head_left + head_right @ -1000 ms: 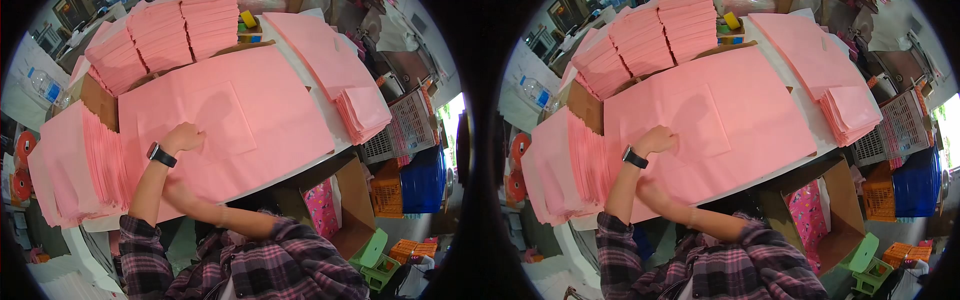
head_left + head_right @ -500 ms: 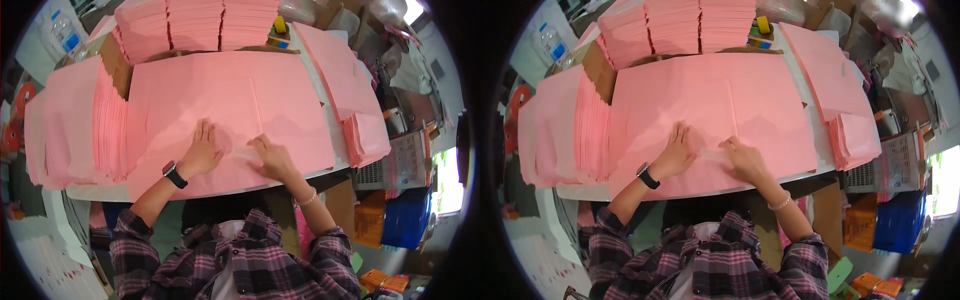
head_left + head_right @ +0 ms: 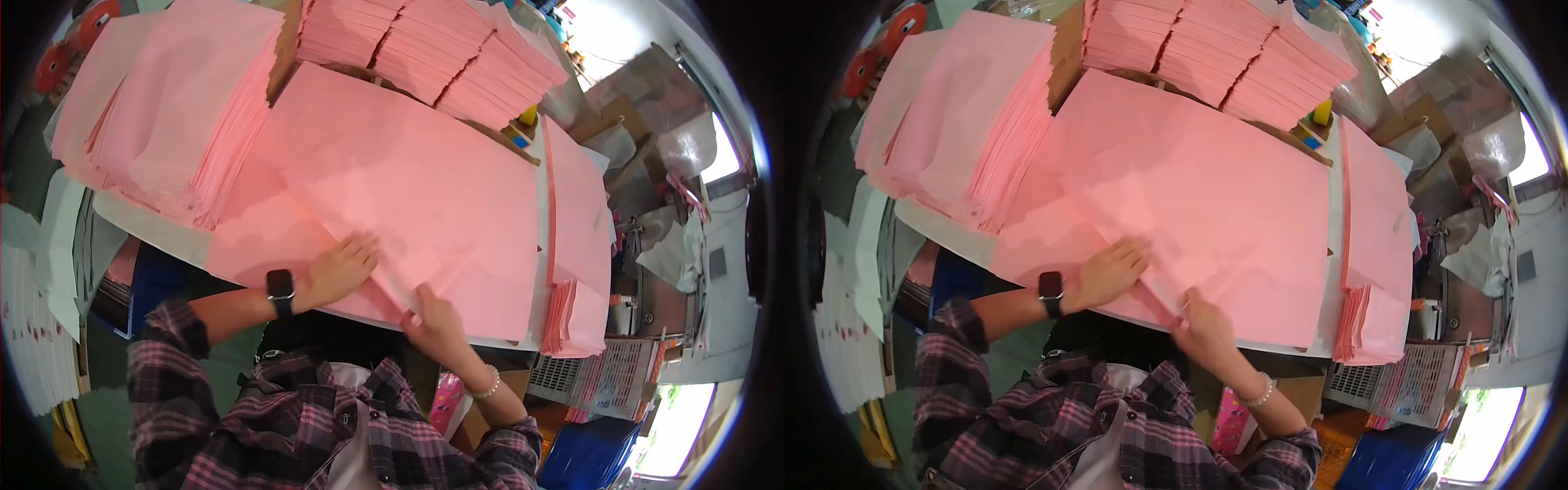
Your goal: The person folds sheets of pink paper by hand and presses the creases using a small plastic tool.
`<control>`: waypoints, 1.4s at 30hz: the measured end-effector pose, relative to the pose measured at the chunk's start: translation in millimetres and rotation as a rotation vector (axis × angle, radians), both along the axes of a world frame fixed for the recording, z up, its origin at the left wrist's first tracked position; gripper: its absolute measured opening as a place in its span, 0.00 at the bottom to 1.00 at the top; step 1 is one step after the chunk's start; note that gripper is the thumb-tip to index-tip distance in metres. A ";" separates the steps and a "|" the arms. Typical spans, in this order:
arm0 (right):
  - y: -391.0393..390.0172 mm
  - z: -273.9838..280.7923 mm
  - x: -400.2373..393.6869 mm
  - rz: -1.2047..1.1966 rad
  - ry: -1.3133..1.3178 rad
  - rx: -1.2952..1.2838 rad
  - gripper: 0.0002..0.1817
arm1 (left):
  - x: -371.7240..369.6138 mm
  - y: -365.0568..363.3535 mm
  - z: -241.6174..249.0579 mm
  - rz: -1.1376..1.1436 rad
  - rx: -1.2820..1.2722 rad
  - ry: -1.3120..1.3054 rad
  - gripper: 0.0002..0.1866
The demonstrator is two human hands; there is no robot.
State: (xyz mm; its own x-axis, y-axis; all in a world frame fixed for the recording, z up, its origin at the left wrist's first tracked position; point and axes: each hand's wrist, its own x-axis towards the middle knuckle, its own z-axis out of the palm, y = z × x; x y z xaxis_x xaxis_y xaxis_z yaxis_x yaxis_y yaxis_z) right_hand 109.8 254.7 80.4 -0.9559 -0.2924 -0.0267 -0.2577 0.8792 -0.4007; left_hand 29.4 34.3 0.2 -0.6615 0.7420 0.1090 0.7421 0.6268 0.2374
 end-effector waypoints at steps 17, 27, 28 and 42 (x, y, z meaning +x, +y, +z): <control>106.8 -17.5 -100.0 -0.569 -0.632 -1.290 0.14 | -37.5 -51.1 -0.2 0.523 0.836 -1.061 0.17; 83.2 -55.7 -109.3 -0.621 -0.249 -0.706 0.14 | -52.5 -45.5 4.8 0.743 0.842 -1.126 0.22; 82.1 -55.8 -110.7 -0.657 -0.247 -0.675 0.15 | -52.4 -46.2 7.5 0.733 0.813 -1.118 0.21; 80.8 -54.3 -115.0 -0.659 -0.243 -0.584 0.13 | -57.6 -50.7 35.2 0.679 0.139 -0.285 0.28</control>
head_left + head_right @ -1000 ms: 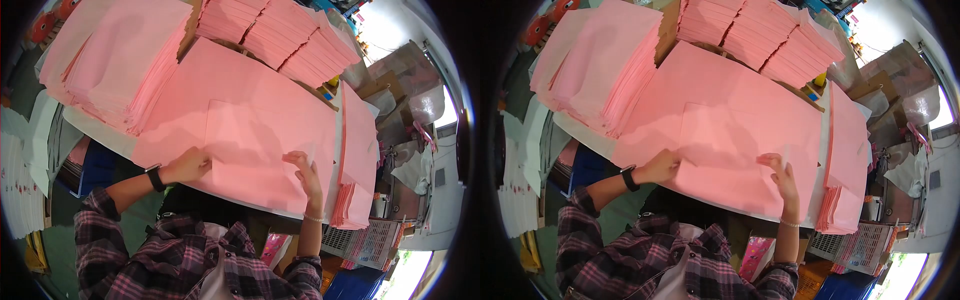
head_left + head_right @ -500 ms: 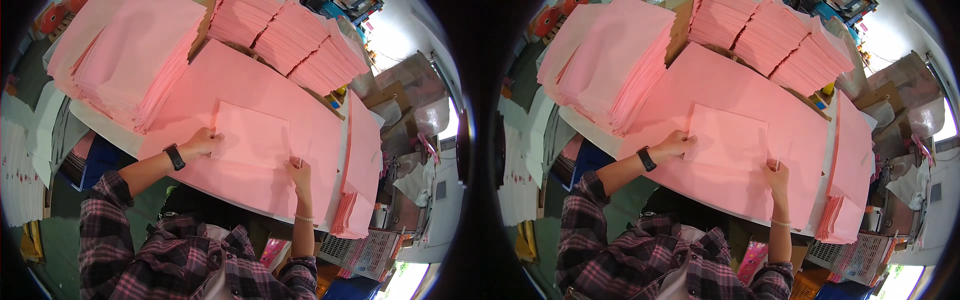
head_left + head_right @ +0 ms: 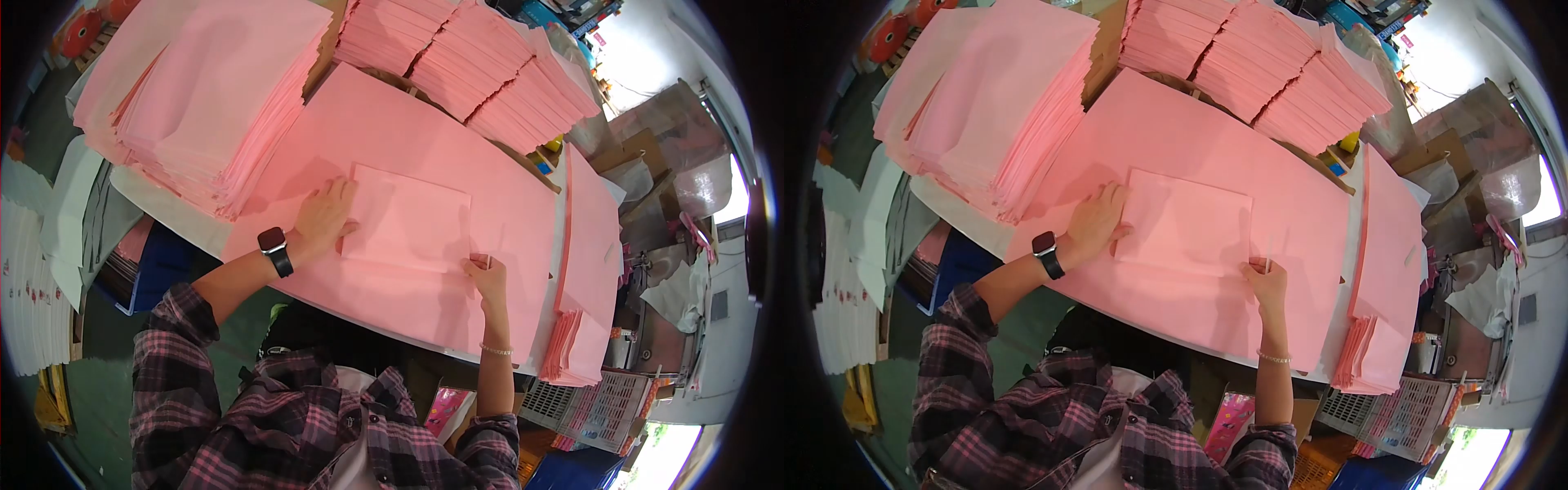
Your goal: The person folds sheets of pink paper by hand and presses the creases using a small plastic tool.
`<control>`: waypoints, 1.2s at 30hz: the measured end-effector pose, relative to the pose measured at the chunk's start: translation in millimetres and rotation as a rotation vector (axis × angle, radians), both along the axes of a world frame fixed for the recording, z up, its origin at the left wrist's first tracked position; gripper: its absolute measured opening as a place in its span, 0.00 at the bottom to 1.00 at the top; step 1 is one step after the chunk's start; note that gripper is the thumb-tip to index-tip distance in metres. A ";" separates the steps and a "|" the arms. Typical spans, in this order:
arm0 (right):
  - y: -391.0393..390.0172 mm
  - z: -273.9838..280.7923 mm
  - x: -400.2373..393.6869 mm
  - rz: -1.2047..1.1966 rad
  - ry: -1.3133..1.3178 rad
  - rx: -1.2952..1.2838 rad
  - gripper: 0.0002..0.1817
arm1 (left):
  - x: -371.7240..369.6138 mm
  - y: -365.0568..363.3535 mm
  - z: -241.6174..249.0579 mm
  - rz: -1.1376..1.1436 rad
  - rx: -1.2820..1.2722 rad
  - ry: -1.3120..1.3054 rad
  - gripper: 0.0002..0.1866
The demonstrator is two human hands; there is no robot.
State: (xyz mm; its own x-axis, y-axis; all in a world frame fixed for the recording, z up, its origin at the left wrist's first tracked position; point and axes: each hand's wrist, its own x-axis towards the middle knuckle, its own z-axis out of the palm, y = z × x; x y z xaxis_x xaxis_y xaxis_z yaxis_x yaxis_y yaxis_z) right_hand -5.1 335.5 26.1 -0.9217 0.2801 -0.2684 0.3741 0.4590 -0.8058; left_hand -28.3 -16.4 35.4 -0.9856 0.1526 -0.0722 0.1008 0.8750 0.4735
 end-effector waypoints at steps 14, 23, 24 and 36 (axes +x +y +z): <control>-196.7 -3.3 58.0 0.251 0.396 0.337 0.07 | -19.5 -25.7 -12.7 -0.607 -0.201 0.205 0.62; 8.9 8.0 72.1 -0.450 0.088 0.902 0.08 | -17.3 -23.7 -12.4 -0.571 -0.179 0.208 0.65; 22.7 9.0 74.5 -0.441 0.139 0.956 0.09 | -18.6 -20.9 -9.5 -0.574 -0.179 0.220 0.65; -45.5 7.0 28.2 0.784 0.487 0.929 0.15 | 100.3 42.5 -14.9 0.194 1.567 -1.076 0.14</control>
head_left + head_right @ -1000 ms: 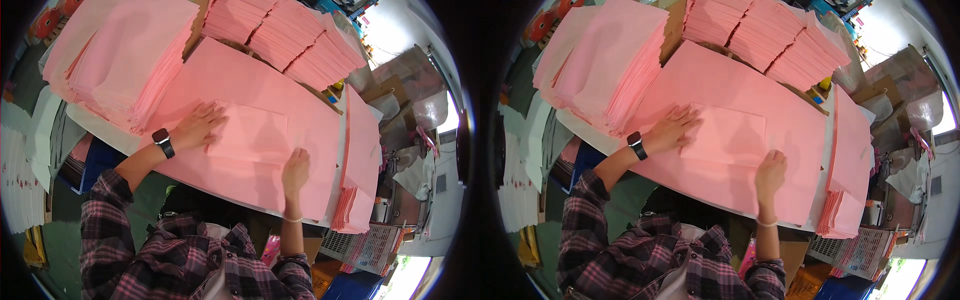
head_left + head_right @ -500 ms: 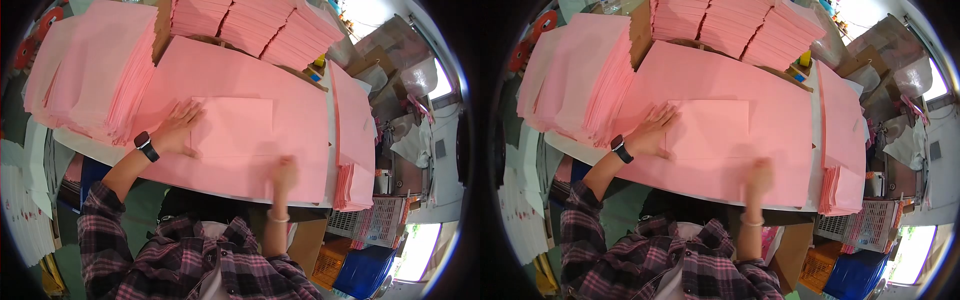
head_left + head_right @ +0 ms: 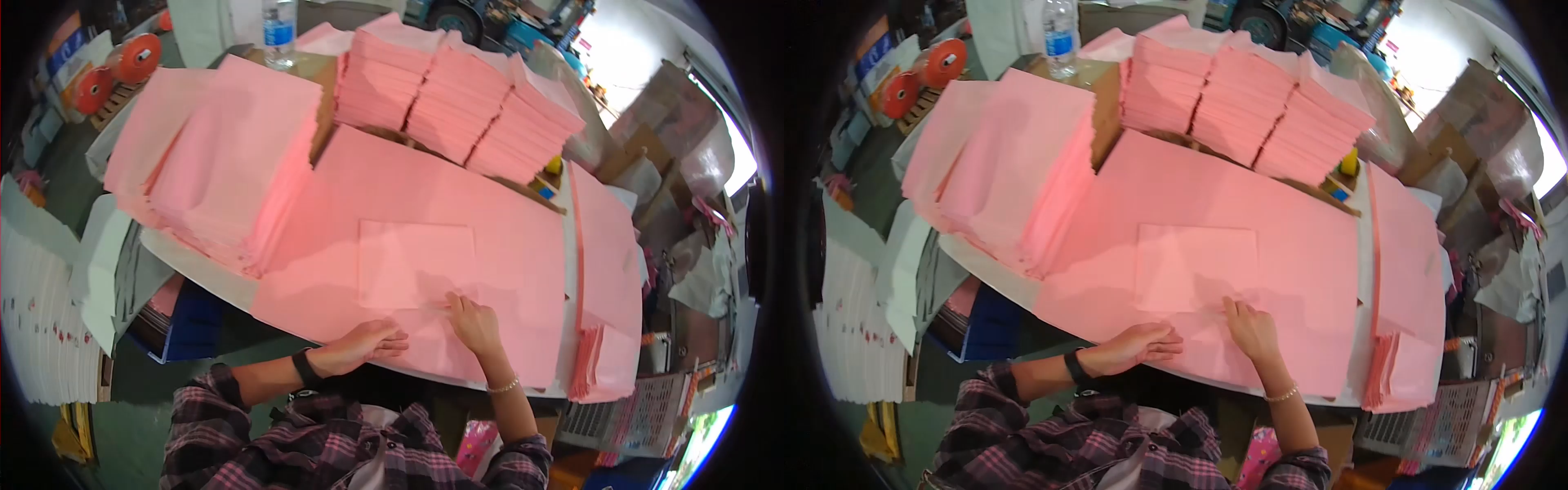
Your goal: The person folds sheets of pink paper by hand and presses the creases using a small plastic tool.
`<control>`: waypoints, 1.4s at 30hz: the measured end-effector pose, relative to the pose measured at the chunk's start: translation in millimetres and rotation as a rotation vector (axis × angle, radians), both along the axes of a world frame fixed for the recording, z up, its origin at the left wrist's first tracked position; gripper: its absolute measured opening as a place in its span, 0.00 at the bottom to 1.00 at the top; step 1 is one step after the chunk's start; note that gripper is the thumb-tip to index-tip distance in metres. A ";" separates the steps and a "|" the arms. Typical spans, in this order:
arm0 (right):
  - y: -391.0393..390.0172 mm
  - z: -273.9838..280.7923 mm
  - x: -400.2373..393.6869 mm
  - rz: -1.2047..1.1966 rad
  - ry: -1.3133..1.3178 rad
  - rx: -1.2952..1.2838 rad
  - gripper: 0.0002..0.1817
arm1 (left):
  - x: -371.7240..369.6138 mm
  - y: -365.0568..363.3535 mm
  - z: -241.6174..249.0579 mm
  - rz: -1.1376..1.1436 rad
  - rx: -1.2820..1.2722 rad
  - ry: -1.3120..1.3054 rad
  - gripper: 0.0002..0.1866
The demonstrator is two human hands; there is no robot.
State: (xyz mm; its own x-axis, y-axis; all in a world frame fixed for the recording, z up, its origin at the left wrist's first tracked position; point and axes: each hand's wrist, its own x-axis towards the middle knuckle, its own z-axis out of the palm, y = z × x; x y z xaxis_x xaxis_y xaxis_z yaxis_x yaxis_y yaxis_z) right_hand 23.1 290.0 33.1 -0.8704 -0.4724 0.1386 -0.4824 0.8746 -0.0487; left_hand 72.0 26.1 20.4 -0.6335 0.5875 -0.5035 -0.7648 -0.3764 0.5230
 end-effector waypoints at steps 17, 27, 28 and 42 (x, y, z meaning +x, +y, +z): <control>-67.4 47.9 38.8 -0.317 -0.772 -1.330 0.05 | -41.9 -137.0 133.5 0.337 -1.401 1.184 0.16; -70.1 43.7 39.8 -0.331 -0.752 -1.341 0.05 | -186.3 -270.0 214.9 0.502 -1.854 1.333 0.16; -68.8 42.9 40.3 -0.322 -0.752 -1.316 0.05 | -192.2 -278.5 210.4 0.490 -1.845 1.349 0.16; -46.3 28.2 52.6 -0.452 -0.823 -1.273 0.06 | -177.0 -254.3 215.8 0.505 -2.263 1.571 0.30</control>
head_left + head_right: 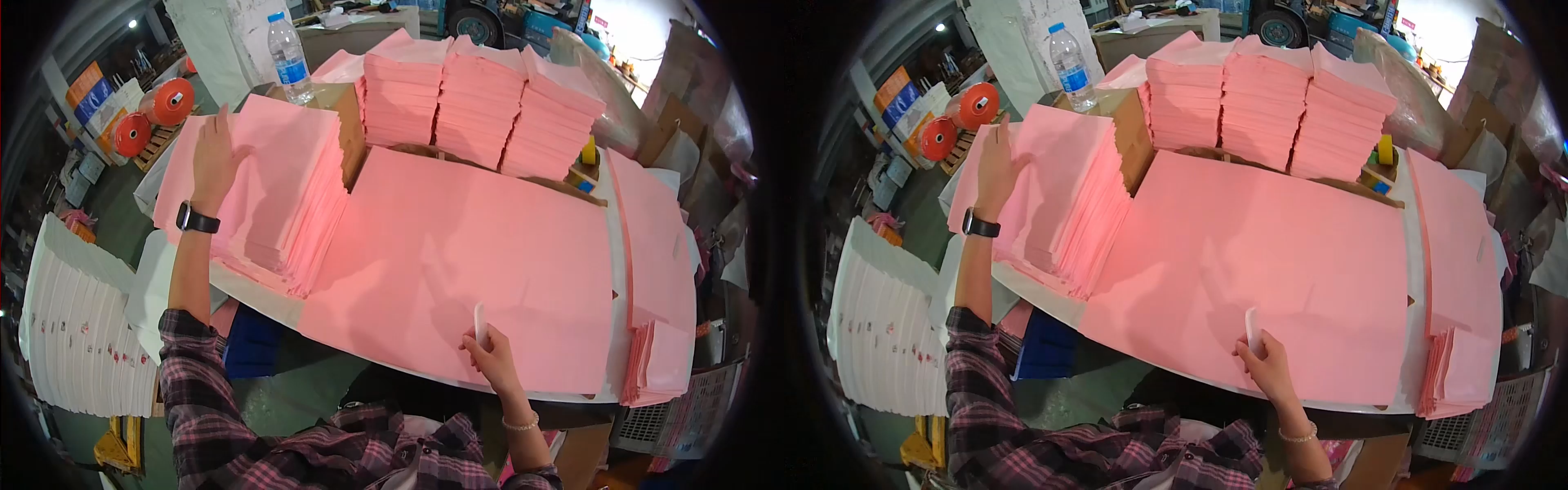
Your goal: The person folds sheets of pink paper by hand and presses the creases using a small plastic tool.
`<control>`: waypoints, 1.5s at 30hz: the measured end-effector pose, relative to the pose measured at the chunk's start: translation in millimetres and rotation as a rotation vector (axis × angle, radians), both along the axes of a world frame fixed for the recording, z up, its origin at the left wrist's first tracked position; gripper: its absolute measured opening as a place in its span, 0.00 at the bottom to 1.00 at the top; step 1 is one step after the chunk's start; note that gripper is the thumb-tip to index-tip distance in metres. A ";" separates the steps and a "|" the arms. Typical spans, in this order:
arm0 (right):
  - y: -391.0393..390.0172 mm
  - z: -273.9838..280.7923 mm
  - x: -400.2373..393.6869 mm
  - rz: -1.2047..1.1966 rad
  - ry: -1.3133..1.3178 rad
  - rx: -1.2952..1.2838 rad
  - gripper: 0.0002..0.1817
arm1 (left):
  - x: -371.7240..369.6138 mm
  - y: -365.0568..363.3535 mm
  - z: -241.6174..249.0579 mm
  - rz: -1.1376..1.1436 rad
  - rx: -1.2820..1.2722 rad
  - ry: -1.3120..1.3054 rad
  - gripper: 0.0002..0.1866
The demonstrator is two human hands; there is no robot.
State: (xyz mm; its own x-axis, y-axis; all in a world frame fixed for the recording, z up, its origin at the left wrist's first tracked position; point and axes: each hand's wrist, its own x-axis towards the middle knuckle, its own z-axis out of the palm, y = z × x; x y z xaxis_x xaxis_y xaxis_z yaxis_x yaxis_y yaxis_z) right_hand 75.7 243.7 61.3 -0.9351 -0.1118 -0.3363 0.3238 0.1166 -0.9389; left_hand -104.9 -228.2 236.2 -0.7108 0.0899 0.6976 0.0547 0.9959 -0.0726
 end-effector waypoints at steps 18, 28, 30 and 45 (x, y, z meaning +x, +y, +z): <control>10.8 -24.1 21.8 -0.066 0.296 0.146 0.09 | 55.8 85.1 -114.0 0.372 -0.505 -0.105 0.34; 58.2 -44.7 125.5 -1.087 0.497 0.415 0.06 | 184.2 333.6 -139.3 -0.853 0.009 -0.685 0.32; 91.9 -47.6 141.7 -1.324 0.372 0.475 0.07 | 202.8 380.9 -161.4 -1.046 0.040 -0.764 0.32; 148.5 -66.0 158.7 -1.551 0.340 0.399 0.11 | 211.6 503.8 -229.7 -0.991 -0.155 -0.553 0.51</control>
